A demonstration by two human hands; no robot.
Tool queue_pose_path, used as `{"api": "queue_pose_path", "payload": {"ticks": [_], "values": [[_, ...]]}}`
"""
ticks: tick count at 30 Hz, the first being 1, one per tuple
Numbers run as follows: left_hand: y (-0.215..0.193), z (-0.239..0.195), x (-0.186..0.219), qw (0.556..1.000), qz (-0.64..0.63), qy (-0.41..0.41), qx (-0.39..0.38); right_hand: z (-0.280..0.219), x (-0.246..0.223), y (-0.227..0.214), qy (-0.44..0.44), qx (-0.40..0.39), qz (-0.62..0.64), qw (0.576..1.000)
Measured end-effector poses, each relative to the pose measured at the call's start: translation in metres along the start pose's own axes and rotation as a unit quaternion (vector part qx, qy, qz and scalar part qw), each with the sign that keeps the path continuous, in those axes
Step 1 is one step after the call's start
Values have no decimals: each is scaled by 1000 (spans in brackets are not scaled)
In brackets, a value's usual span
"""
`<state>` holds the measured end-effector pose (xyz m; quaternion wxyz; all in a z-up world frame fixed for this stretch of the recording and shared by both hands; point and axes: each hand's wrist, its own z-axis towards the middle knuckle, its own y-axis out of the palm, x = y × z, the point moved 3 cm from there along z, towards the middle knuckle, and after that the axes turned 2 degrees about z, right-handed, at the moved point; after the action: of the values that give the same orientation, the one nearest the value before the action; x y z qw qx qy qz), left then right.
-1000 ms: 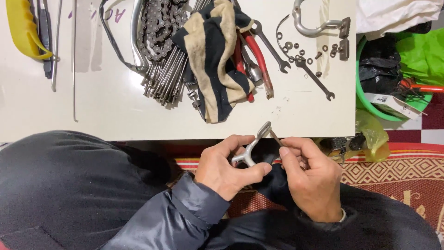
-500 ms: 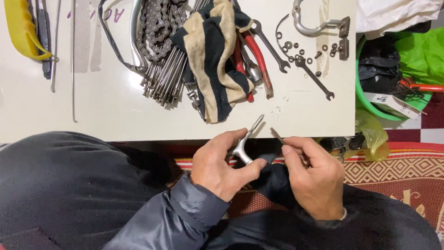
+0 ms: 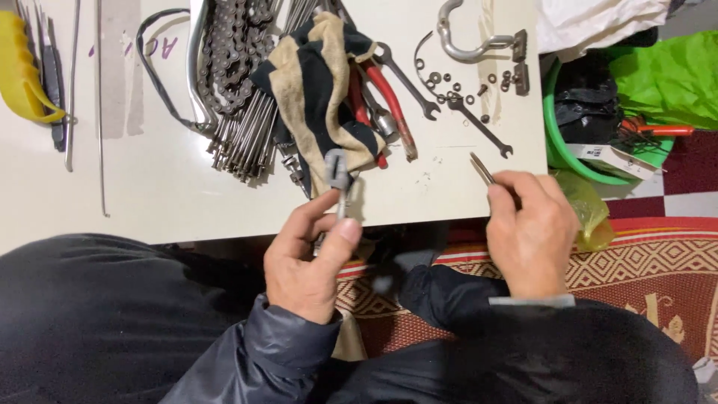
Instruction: The person sits on the floor and cleans a small metal part using a thin metal tool to scrape its surface. They then wipe the part with a cloth and repeat the scraping and wiping process. Finally, they pick up a small cylindrical metal piece and place it on the table.
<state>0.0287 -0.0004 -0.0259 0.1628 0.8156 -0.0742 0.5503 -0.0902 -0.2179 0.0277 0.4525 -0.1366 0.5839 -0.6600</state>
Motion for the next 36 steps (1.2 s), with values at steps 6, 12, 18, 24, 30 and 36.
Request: {"api": "queue_pose_path", "payload": {"ticks": [6, 12, 18, 24, 30, 36], "values": [[-7, 0, 1, 997, -65, 41, 29, 16, 19, 27, -38, 39, 7, 998], [-12, 1, 3, 995, -83, 50, 37, 15, 27, 39, -85, 84, -32, 992], [-17, 1, 16, 996, -84, 0, 9, 20, -30, 21, -64, 55, -24, 996], [-20, 4, 13, 995, -97, 2, 16, 34, -114, 32, -202, 8, 43, 978], [-29, 5, 14, 993, -117, 4, 30, 45, -154, 69, -220, -35, -44, 974], [-33, 6, 14, 991, -131, 5, 40, 48, -155, 86, -201, -47, 13, 978]]}}
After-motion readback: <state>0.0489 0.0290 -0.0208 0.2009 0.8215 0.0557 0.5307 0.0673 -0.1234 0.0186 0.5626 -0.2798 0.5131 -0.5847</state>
